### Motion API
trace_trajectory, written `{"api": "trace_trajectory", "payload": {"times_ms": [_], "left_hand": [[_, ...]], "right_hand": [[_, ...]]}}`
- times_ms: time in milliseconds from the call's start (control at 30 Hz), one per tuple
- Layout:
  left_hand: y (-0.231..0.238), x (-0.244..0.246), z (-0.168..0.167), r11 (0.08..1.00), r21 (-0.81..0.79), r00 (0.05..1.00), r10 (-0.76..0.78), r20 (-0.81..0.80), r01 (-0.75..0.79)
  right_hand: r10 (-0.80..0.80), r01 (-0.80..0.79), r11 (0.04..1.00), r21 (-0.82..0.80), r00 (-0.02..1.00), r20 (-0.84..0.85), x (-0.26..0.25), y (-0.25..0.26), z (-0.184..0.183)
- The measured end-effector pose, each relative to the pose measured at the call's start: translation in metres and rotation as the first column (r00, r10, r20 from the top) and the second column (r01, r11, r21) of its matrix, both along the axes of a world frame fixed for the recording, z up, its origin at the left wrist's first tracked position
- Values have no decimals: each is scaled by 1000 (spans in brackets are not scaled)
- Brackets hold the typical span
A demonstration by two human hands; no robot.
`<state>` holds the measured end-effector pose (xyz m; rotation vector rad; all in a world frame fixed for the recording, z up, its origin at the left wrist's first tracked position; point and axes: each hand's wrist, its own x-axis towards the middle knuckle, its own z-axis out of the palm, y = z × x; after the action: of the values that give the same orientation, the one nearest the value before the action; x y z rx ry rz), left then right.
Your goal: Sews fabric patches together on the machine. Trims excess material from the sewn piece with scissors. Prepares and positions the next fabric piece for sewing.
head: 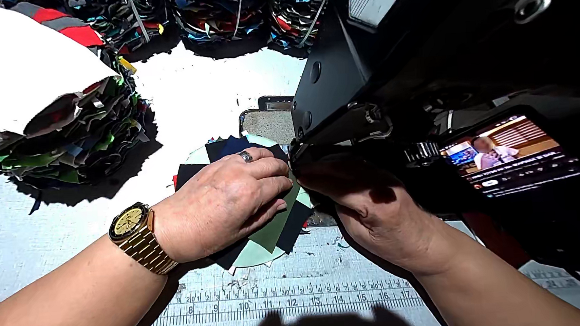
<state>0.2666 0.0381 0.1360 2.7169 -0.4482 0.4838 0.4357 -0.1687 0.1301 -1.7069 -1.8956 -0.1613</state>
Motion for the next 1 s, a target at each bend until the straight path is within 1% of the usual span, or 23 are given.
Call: {"api": "trace_trajectory", "payload": {"times_ms": [267,800,1000], "left_hand": [[4,1,-3,1000,20,1000,-12,9,12],[10,5,-4,999,4,999,-38,21,38],[12,5,-2,999,6,999,-32,9,32]], "right_hand": [[-15,16,1000,-12,1000,25,-1,-1,-1],[-36,38,998,-43,998,45,-2,-1,-1],[-32,32,999,-43,999,10,-1,0,-1]]}}
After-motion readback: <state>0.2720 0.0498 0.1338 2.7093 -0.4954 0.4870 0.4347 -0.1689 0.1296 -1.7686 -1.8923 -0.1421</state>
